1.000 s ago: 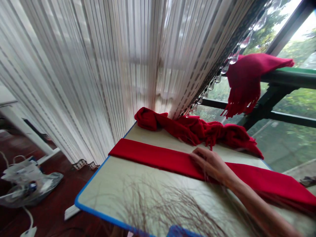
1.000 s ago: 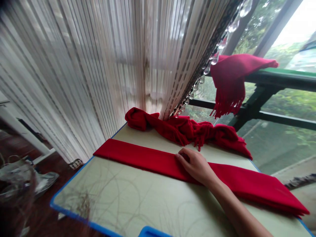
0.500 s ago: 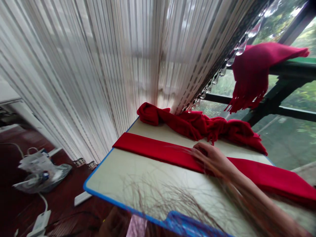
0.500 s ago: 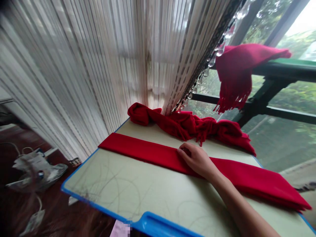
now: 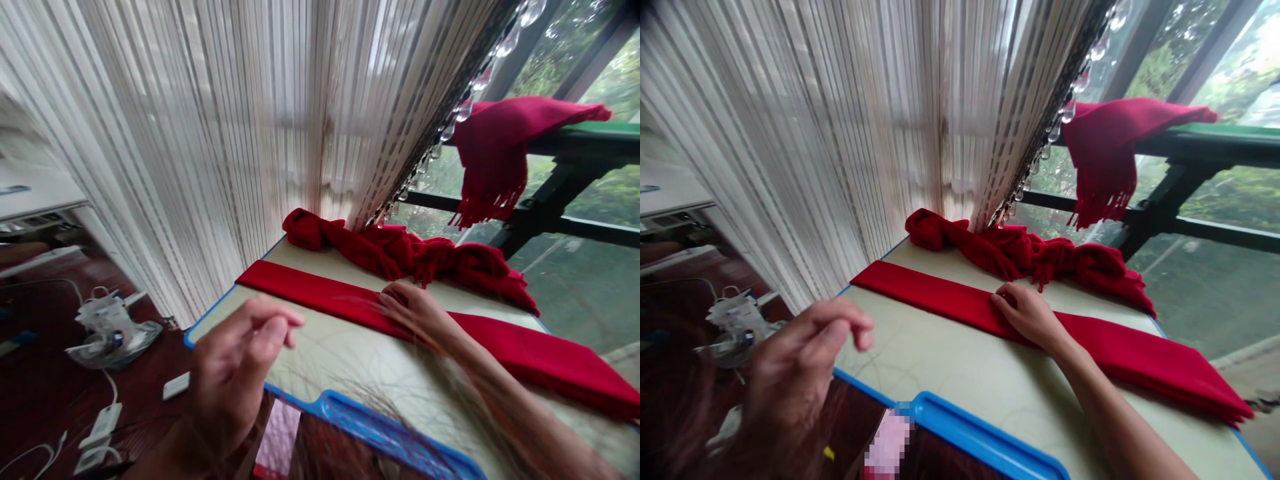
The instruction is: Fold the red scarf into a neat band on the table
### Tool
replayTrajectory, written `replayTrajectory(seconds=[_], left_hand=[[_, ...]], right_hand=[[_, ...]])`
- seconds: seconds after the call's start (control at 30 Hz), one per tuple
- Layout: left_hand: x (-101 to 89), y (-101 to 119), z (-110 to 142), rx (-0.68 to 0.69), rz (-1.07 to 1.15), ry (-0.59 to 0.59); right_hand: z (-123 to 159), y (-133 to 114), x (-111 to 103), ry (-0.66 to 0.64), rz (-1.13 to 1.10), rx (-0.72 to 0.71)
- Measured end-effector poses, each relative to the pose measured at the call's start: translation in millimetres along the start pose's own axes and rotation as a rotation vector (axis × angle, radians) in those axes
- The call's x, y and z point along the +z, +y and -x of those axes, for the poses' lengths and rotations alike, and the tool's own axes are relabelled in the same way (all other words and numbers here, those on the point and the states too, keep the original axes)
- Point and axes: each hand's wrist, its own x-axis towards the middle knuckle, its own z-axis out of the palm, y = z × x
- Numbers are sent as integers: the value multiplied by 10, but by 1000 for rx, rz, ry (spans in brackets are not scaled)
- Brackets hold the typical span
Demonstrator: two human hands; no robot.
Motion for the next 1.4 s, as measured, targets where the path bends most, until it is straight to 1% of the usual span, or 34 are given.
replayTrajectory(seconds=[0.03, 0.1, 0.13, 0.23, 0.27, 0.3, 0.33, 0.4, 0.43, 0.47, 0.5, 0.53, 0.57, 0.6, 0.67, 0.77, 0.87, 1.0, 1.23, 1.4], left_hand=[[47, 18, -95, 10, 22, 37], [191, 54, -368, 50, 109, 162], [288, 67, -533, 63, 152, 178], [677, 34, -1044, 47, 254, 166], [832, -12, -1190, 32, 269, 120], [992, -78, -1310, 35, 270, 43], [1150, -163, -1400, 55, 253, -66], [1429, -379, -1478, 127, 148, -377], [1536, -500, -1468, 167, 53, -562], [1616, -624, -1432, 210, -60, -736], [1667, -745, -1378, 254, -175, -858], [1690, -859, -1314, 304, -269, -944], [1692, -962, -1248, 343, -331, -994], [1677, -1052, -1187, 369, -364, -1016], [1628, -1190, -1098, 376, -357, -1012], [1570, -1300, -1045, 347, -311, -977], [1550, -1329, -1035, 339, -285, -964], [1537, -1312, -1021, 321, -281, -956], [1528, -1305, -1016, 303, -241, -954], [1535, -1322, -1025, 296, -213, -970]], right_hand=[[1, 0, -2, 3, 1, -2], [5, -3, -4, 7, 2, -3], [6, -3, -3, 8, 2, -6], [4, 9, 3, 5, 5, -10], [0, 20, 7, 5, 7, -9], [-5, 36, 13, 6, 11, -7], [-12, 55, 20, 8, 14, -6], [-27, 101, 39, 11, 19, -6], [-35, 125, 49, 13, 19, -7], [-41, 148, 60, 17, 17, -9], [-46, 167, 71, 19, 14, -12], [-48, 181, 80, 22, 10, -15], [-48, 189, 87, 25, 5, -18], [-45, 190, 91, 27, 1, -17], [-37, 172, 89, 30, 1, 1], [-28, 110, 65, 23, 14, 39], [-31, 47, 35, 22, 22, 61], [-35, 9, 12, 25, 14, 73], [-27, 41, 2, 21, 52, 74], [-21, 64, -44, 14, 76, 53]])
